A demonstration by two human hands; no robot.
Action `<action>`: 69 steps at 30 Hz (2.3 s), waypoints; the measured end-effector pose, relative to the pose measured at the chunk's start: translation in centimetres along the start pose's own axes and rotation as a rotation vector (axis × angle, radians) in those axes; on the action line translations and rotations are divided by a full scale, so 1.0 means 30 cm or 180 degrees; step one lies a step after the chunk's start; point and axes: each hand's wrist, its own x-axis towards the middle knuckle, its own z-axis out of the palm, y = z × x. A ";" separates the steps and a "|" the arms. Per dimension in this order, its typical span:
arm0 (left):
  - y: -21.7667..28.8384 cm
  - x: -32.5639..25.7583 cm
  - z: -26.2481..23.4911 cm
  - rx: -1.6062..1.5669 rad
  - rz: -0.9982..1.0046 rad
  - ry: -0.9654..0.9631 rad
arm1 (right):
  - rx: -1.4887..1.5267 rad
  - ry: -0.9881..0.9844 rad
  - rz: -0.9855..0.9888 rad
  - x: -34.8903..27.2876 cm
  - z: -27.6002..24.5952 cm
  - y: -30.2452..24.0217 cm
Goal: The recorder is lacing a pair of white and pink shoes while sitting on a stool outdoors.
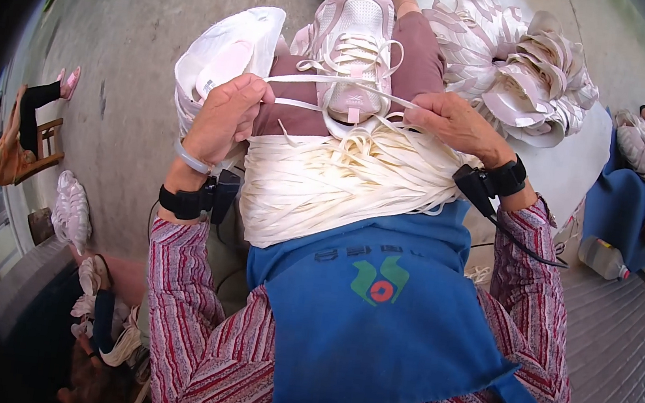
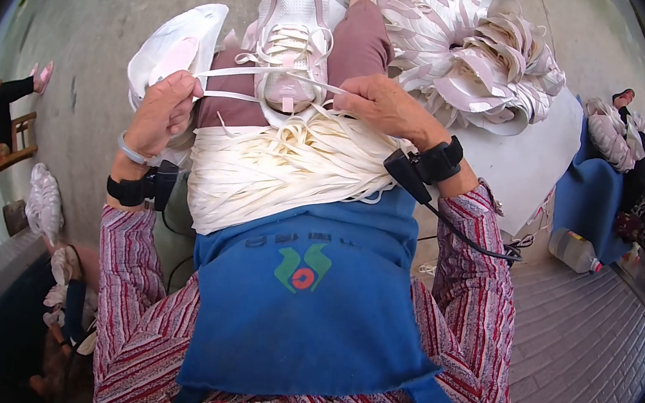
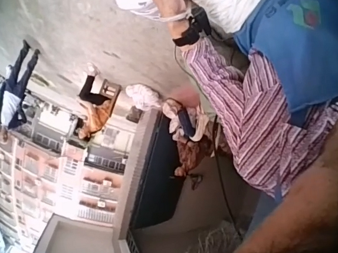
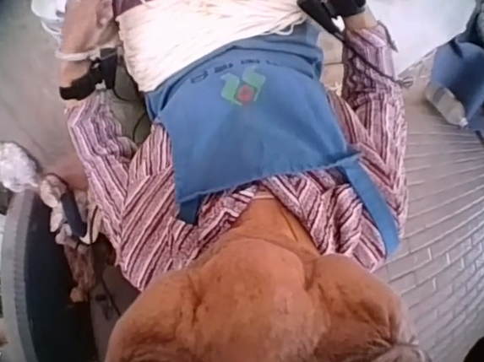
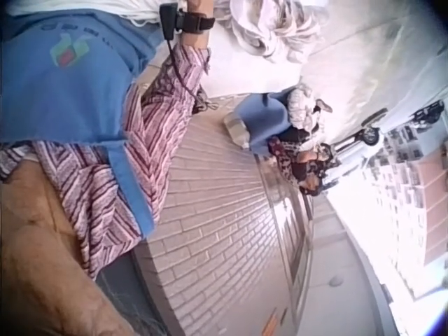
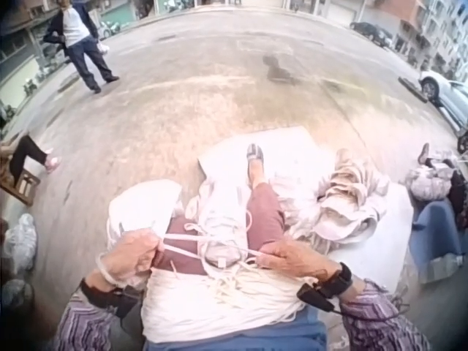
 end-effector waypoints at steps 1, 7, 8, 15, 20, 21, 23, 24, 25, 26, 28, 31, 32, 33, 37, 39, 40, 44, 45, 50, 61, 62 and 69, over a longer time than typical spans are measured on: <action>0.012 -0.015 0.008 0.0002 -0.0018 -0.0003 | 0.0491 -0.0423 0.0346 -0.009 -0.007 -0.024; 0.061 -0.058 0.064 0.1716 0.0449 -0.0647 | 0.0648 -0.0719 0.0249 -0.016 -0.003 -0.006; 0.021 -0.046 0.058 0.1777 0.0739 -0.0321 | 0.0460 -0.0622 0.0097 -0.014 0.000 0.003; -0.010 -0.053 -0.002 0.2840 0.0702 0.0335 | 0.0606 -0.0344 0.0201 -0.016 0.007 0.035; -0.026 -0.033 -0.007 0.3508 0.0436 0.0241 | 0.0726 -0.0226 0.0222 -0.016 -0.009 0.017; -0.024 -0.033 -0.009 0.3665 0.0228 0.0226 | 0.0720 -0.0225 0.0217 -0.015 -0.015 0.007; -0.025 -0.036 -0.016 0.3502 0.0242 0.0363 | 0.0907 -0.0443 0.0942 -0.015 -0.024 -0.007; -0.025 -0.039 -0.020 0.3342 0.0255 0.0488 | 0.0896 -0.0446 0.0920 -0.017 -0.019 -0.001; -0.020 -0.036 -0.026 0.3349 0.0275 0.0551 | 0.0863 -0.0349 0.0925 -0.007 -0.017 0.012; -0.023 -0.030 -0.029 0.3301 0.0481 0.0722 | 0.0833 -0.0253 0.0923 0.000 -0.019 0.023; -0.053 -0.011 -0.031 0.3364 0.0894 0.0992 | 0.0455 -0.0031 0.0957 -0.005 -0.023 0.025; -0.076 0.022 0.005 0.3321 0.1120 0.0728 | -0.0331 0.0253 0.0782 -0.005 -0.031 0.059; -0.082 0.026 0.011 0.3302 0.1111 0.0717 | -0.0889 0.0345 0.0690 -0.006 -0.029 0.074; -0.076 0.025 0.003 0.3318 0.1130 0.0705 | -0.0884 0.0370 0.0694 0.001 -0.017 0.086; -0.062 0.032 -0.013 0.3438 0.1092 0.0965 | -0.1290 0.0977 0.0601 -0.026 0.007 0.110; -0.073 0.049 -0.051 0.3367 0.1028 0.1176 | -0.1113 0.1278 0.0493 -0.030 0.009 0.113; -0.075 0.045 -0.074 0.3339 0.1048 0.1141 | -0.1143 0.1285 0.0530 -0.025 0.006 0.111; -0.062 0.056 -0.137 0.1664 0.0350 0.1095 | -0.0534 0.1420 -0.0015 -0.054 -0.018 0.091; -0.058 0.060 -0.144 0.0760 0.0246 0.1163 | -0.0352 0.1383 -0.0165 -0.061 -0.027 0.085; -0.004 0.071 -0.106 -0.0759 0.0869 0.0776 | -0.0596 0.0661 -0.0447 -0.093 -0.012 0.136; -0.006 0.082 -0.107 -0.1496 0.1175 -0.0286 | -0.0406 0.0531 -0.0244 -0.065 -0.020 0.072; -0.001 0.079 -0.103 -0.1441 0.1231 -0.0383 | -0.0341 0.0617 -0.0109 -0.052 -0.027 0.049; 0.084 0.000 0.007 -0.0873 0.1556 -0.0669 | -0.1553 0.0746 -0.0594 0.044 0.056 0.050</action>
